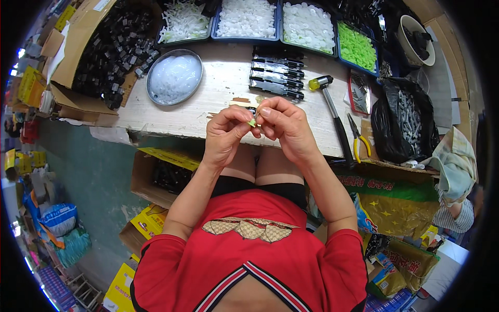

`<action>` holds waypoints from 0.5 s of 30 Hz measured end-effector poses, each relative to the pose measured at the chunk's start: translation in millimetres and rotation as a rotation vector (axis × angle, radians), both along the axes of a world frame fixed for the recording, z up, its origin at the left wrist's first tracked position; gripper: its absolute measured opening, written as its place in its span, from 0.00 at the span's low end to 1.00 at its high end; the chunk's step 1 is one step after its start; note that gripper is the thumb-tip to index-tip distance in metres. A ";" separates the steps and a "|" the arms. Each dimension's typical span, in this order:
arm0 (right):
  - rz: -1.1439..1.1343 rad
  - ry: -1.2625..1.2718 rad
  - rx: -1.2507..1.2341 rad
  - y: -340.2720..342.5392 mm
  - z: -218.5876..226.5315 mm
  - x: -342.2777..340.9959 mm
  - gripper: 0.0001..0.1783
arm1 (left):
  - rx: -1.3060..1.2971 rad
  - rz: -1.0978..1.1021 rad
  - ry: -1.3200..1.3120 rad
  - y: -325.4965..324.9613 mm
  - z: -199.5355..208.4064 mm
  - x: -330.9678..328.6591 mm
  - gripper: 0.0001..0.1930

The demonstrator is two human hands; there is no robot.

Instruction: Assembling small plastic and metal components at a workbench using a small hammer.

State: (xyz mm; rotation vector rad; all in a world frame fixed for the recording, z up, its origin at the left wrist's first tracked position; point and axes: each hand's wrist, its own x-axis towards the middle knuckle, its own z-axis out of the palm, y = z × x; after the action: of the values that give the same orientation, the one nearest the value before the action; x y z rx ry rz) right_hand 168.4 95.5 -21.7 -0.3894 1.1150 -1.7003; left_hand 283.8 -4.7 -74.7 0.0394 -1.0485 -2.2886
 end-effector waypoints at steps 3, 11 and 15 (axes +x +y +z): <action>0.021 0.024 -0.002 0.6 0.1 -1.6 0.05 | -0.031 -0.006 0.005 -0.1 1.1 -0.2 0.05; 0.002 -0.056 0.015 1.2 -0.1 0.0 0.06 | -0.078 0.031 -0.011 2.9 0.0 -1.6 0.05; -0.016 -0.078 0.001 0.6 1.7 2.8 0.06 | -0.096 0.063 -0.017 4.7 0.0 -2.7 0.06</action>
State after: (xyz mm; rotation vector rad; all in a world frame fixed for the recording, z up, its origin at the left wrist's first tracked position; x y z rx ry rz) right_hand 171.1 96.1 -20.0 -0.3111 1.0646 -1.7146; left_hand 281.1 0.1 -74.6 0.0516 -1.1483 -2.1829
